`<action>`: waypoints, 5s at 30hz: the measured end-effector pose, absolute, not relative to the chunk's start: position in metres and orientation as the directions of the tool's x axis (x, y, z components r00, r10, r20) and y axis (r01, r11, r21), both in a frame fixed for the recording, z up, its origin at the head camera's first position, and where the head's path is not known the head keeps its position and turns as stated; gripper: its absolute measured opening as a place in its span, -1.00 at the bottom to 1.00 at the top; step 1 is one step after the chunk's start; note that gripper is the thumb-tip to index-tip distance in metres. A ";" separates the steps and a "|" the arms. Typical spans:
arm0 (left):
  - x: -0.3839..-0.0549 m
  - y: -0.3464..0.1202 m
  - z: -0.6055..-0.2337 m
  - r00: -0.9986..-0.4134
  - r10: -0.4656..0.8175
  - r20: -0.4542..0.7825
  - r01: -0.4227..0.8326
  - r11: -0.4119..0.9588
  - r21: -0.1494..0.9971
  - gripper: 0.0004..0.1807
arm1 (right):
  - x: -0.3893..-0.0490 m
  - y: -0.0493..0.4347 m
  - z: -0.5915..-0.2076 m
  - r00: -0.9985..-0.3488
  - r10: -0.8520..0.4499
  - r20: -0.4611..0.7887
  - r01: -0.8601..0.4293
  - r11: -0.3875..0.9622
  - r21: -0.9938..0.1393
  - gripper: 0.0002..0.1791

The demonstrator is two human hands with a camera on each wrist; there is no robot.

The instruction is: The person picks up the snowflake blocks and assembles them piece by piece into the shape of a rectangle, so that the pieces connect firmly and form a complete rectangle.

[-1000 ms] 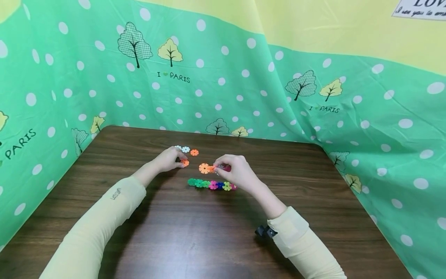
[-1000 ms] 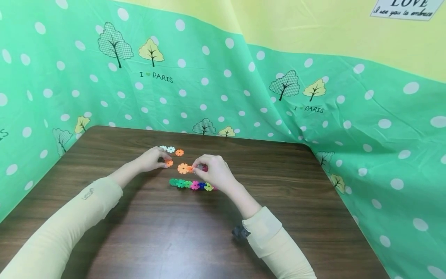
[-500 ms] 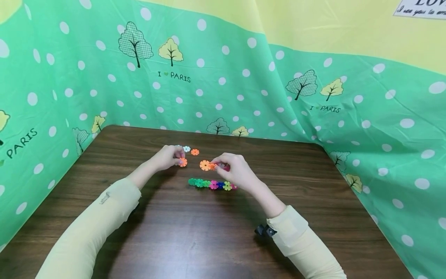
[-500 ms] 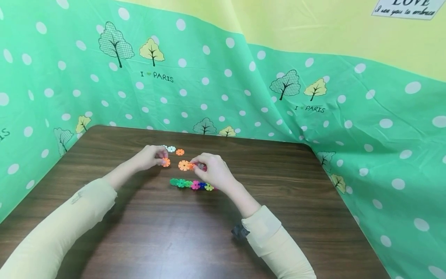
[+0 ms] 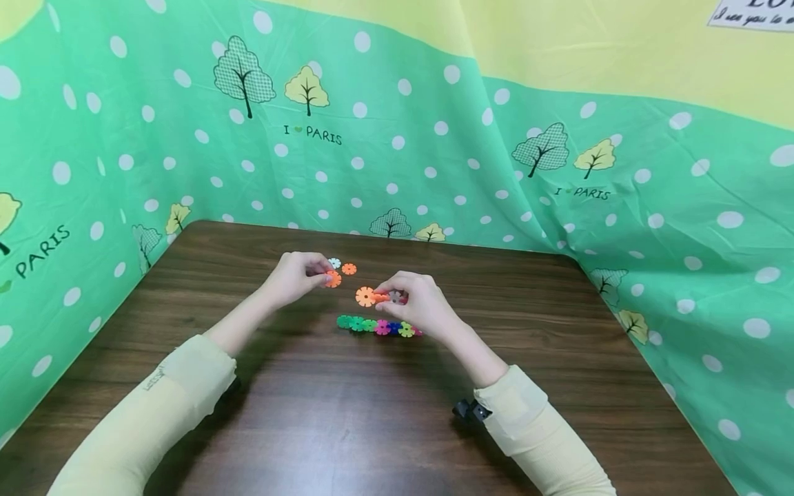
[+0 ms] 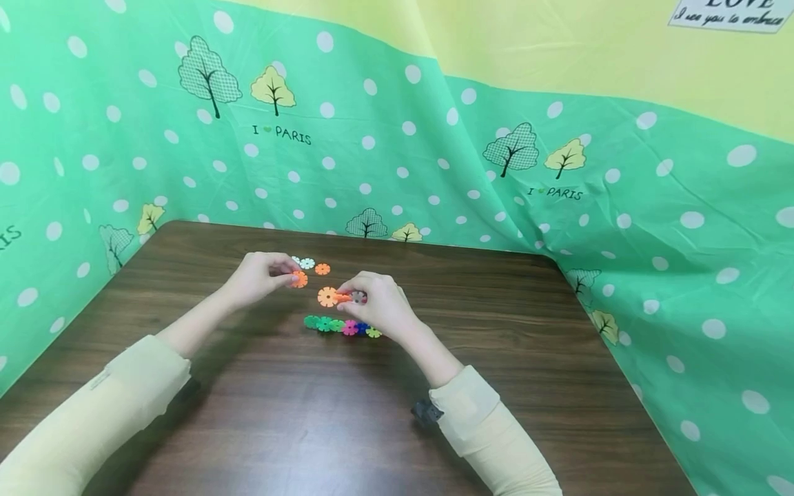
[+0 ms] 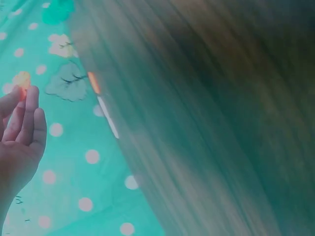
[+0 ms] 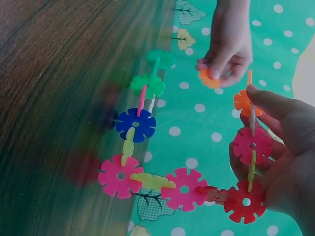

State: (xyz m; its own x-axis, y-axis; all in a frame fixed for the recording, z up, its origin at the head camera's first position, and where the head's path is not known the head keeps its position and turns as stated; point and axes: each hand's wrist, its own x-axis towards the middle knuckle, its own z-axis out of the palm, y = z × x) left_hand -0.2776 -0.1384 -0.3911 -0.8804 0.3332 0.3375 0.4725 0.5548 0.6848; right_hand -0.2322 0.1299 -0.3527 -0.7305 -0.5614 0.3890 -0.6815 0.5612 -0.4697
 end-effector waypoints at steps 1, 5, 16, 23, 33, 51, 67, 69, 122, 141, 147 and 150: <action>-0.274 -0.137 -0.389 -0.880 0.328 0.343 0.473 0.548 0.690 -0.96 | -0.232 0.130 -0.353 -0.730 -0.559 0.392 -0.682 0.560 -0.471 -0.82; -0.261 -0.132 -0.382 -0.877 0.316 0.361 0.478 0.516 0.710 -0.94 | -0.232 0.128 -0.353 -0.729 -0.551 0.405 -0.684 0.563 -0.464 -0.83; -0.234 -0.116 -0.372 -0.868 0.269 0.417 0.495 0.438 0.750 -0.91 | -0.231 0.124 -0.351 -0.760 -0.504 0.410 -0.650 0.596 -0.472 -0.74; -0.227 -0.110 -0.371 -0.873 0.239 0.426 0.488 0.405 0.773 -0.89 | -0.233 0.124 -0.353 -0.755 -0.497 0.427 -0.654 0.612 -0.445 -0.74; -0.226 -0.105 -0.372 -0.853 0.247 0.460 0.522 0.385 0.761 -0.92 | -0.233 0.125 -0.352 -0.735 -0.517 0.439 -0.677 0.598 -0.429 -0.75; -0.229 -0.106 -0.370 -0.835 0.234 0.498 0.550 0.398 0.734 -0.92 | -0.234 0.124 -0.353 -0.736 -0.517 0.437 -0.674 0.618 -0.405 -0.78; -0.224 -0.100 -0.373 -0.851 0.206 0.482 0.522 0.415 0.745 -0.88 | -0.232 0.124 -0.352 -0.733 -0.525 0.433 -0.679 0.611 -0.408 -0.78; -0.224 -0.099 -0.373 -0.847 0.202 0.492 0.528 0.428 0.734 -0.88 | -0.232 0.124 -0.352 -0.730 -0.525 0.437 -0.681 0.607 -0.409 -0.78; -0.315 -0.158 -0.407 -0.929 0.273 0.249 0.368 0.636 0.678 -0.62 | -0.259 0.161 -0.357 -0.907 -0.409 0.106 -0.354 0.601 -0.716 -0.76; -0.337 -0.167 -0.426 -0.926 0.372 -0.067 0.280 0.794 0.539 -0.25 | -0.246 0.167 -0.389 -0.931 -0.365 -0.004 -0.125 0.329 -0.936 -0.43; -0.339 -0.163 -0.428 -0.916 0.392 -0.083 0.308 0.823 0.477 -0.33 | -0.248 0.167 -0.397 -0.918 -0.396 -0.030 -0.103 0.310 -0.945 -0.29; -0.339 -0.165 -0.428 -0.910 0.410 -0.057 0.334 0.809 0.484 -0.38 | -0.249 0.166 -0.401 -0.914 -0.406 -0.022 -0.116 0.313 -0.943 -0.27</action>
State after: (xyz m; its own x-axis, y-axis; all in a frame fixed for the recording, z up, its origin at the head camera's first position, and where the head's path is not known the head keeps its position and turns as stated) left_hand -0.3392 -0.1646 -0.4284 -0.9102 0.4102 -0.0566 0.3344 0.8087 0.4839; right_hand -0.2489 0.1663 -0.4008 -0.9137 -0.4057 -0.0224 -0.1157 0.3126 -0.9428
